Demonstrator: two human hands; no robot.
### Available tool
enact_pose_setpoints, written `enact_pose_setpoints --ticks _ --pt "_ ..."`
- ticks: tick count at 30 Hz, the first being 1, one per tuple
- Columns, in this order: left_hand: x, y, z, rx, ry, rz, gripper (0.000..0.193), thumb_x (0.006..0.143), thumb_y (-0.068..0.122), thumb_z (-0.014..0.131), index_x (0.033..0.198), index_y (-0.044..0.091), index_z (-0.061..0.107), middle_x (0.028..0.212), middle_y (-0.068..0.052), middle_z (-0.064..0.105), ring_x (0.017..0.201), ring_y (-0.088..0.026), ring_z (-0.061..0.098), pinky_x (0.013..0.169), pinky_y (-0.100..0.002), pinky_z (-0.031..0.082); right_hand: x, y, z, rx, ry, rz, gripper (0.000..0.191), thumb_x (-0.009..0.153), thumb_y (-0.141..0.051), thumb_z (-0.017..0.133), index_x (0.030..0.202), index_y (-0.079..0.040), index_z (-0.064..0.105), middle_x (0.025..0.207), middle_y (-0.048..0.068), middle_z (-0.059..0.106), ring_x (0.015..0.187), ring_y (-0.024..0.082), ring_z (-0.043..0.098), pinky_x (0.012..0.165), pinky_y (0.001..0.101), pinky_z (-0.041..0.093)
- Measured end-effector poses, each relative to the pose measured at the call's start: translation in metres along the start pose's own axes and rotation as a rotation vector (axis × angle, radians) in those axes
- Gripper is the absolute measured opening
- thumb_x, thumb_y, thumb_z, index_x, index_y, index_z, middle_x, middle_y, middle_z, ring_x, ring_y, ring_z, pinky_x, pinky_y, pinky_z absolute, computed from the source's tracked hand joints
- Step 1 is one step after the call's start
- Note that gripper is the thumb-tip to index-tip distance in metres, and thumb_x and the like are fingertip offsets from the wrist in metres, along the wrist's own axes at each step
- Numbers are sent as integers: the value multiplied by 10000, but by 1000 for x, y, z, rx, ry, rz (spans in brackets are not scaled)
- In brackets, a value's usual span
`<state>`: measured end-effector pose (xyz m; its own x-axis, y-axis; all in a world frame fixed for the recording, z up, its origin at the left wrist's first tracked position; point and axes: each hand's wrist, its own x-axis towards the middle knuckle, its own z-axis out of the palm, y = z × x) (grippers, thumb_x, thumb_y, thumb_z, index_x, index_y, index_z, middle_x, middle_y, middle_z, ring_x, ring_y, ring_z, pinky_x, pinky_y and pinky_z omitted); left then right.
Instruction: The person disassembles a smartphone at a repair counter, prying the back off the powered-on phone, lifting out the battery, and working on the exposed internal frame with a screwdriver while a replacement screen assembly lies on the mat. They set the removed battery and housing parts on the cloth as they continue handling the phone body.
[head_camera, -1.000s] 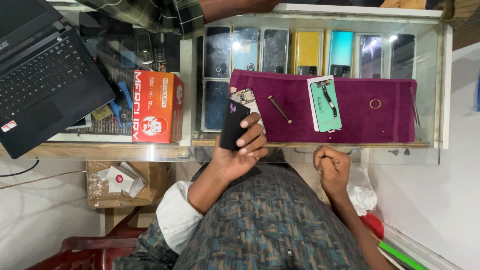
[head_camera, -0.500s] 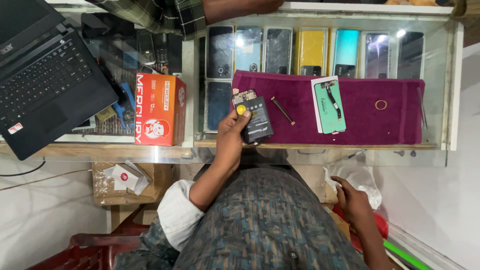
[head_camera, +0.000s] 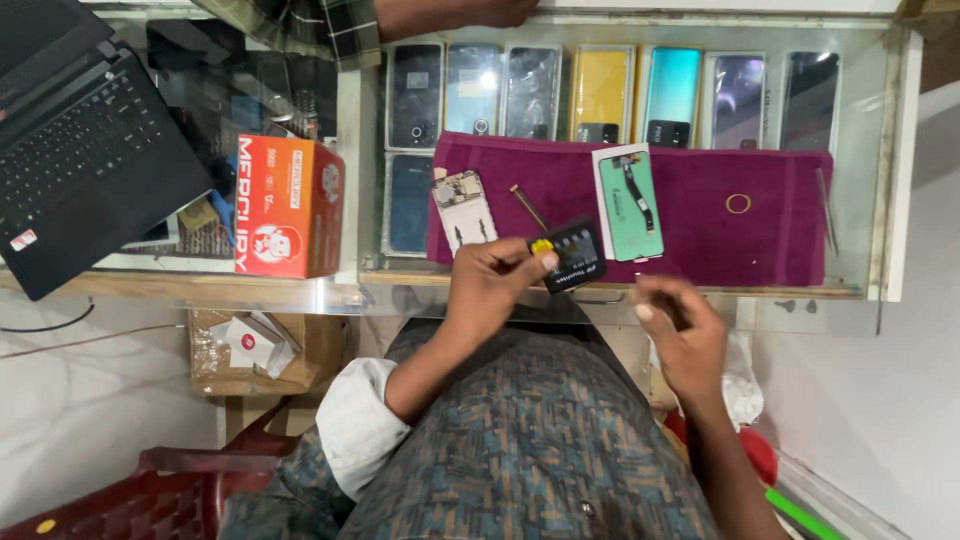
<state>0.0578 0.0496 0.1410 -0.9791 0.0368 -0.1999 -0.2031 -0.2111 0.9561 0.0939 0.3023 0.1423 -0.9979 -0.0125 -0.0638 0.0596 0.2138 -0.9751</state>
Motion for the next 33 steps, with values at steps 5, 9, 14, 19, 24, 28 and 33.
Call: enact_pose_setpoints --ticks 5,9,14,19,24,28,33 --pt "-31 10 57 142 51 120 133 880 59 819 984 -9 773 794 -1 730 718 -13 613 641 -188 515 36 -55 -15 -57 -158 -345 350 780 -98 828 1079 17 686 982 85 695 918 154 664 835 285 522" --pt "-45 18 87 119 107 165 165 870 54 821 998 0 732 875 1 753 787 -35 687 712 -197 564 39 -51 -44 -34 -303 -277 172 836 -76 847 964 -16 749 871 46 732 802 116 688 735 259 527" --pt "-54 18 104 264 57 42 122 919 100 784 968 9 719 820 17 705 733 -27 617 661 -207 503 31 -21 -65 50 -390 -160 164 840 -113 845 876 -10 723 784 26 700 729 78 627 679 244 499" --pt "-66 12 103 235 75 -8 114 944 99 738 966 11 668 823 40 659 752 -23 591 666 -208 490 28 -3 -59 129 -496 -14 202 862 -158 828 844 -14 688 755 4 667 734 33 579 672 237 489" --pt "-81 15 60 337 126 -51 134 938 103 740 987 3 667 788 24 620 713 -36 537 626 -222 450 30 -5 -15 0 -575 35 215 838 -156 838 841 -4 686 731 -1 671 718 39 573 647 246 490" --pt "-88 18 -1 361 23 -84 141 952 123 718 1000 4 660 783 7 617 702 -55 533 630 -243 459 20 -11 38 -44 -545 143 175 835 -128 831 860 -1 714 767 2 698 745 47 592 677 250 515" --pt "-82 0 -78 203 -124 -114 132 994 136 680 1042 17 651 832 16 640 776 -49 563 707 -247 470 5 -5 101 173 -558 241 146 876 -99 781 950 14 727 870 15 754 798 60 664 735 236 545"
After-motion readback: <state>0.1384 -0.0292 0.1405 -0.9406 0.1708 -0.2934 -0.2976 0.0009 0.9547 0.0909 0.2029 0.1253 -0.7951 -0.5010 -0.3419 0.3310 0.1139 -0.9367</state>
